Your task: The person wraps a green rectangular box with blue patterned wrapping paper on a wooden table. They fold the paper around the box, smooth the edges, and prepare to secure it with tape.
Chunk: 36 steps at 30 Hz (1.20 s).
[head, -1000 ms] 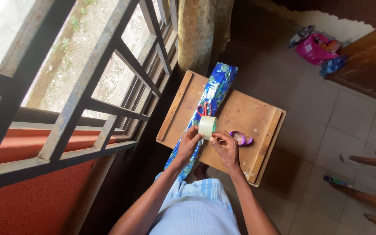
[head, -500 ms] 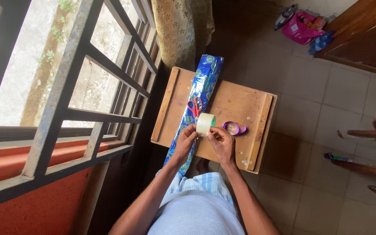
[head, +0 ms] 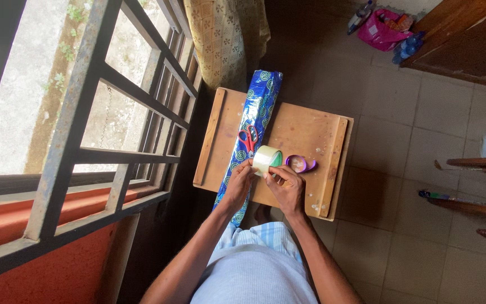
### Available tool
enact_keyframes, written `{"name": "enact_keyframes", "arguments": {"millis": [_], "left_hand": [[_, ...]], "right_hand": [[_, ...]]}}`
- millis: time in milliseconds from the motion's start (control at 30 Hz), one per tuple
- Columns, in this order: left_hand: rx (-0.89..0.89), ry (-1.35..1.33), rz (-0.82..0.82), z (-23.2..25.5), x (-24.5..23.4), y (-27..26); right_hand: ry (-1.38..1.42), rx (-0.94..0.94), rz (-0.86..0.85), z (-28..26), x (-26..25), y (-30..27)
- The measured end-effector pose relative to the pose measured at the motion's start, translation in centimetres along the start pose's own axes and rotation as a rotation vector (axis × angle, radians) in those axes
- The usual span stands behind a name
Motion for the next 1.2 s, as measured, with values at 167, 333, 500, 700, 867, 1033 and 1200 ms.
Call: {"name": "enact_keyframes", "arguments": {"millis": [167,333,500,700,867,1033,1200], "left_hand": [[-0.039,0.016,0.015,0.0,-0.2,-0.1],[-0.012,0.051,0.033,0.3,-0.3,-0.1],[-0.028,0.079,0.083,0.1,-0.6,-0.1],[0.064,0.132,0.043,-1.0,-1.8,0.5],[0.145,0.157,-0.010,-1.6,-1.5,0.3],[0.110,0.017,-0.019,-0.1,0.0,-0.6],[0.073,-0.043,-0.037,1.1,0.5,-1.2]], "right_hand": [[-0.055,-0.050,-0.004,-1.3,-0.1,-0.3],[-0.087,-0.120,0.005,-2.7,0.0,-0.3],[-0.123,-0.164,-0.028,-3.1,0.1,-0.5],[-0.033,-0.095,-0.025,-1.2,0.3,0.0],[0.068,0.047,0.018,0.6,0.6,0.0],[0.045,0.120,0.006,0.8,0.6,-1.0],[0.026,0.000,0.016,-0.9,0.4,-1.2]]}}
Point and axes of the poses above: each hand's wrist, its own y-axis towards the middle knuckle, its own x-axis out of the palm, z = x × y, the point moved 6 cm from there along y, towards the middle knuckle, and after that the axes turned 15 degrees about z, right-handed, at the moved point
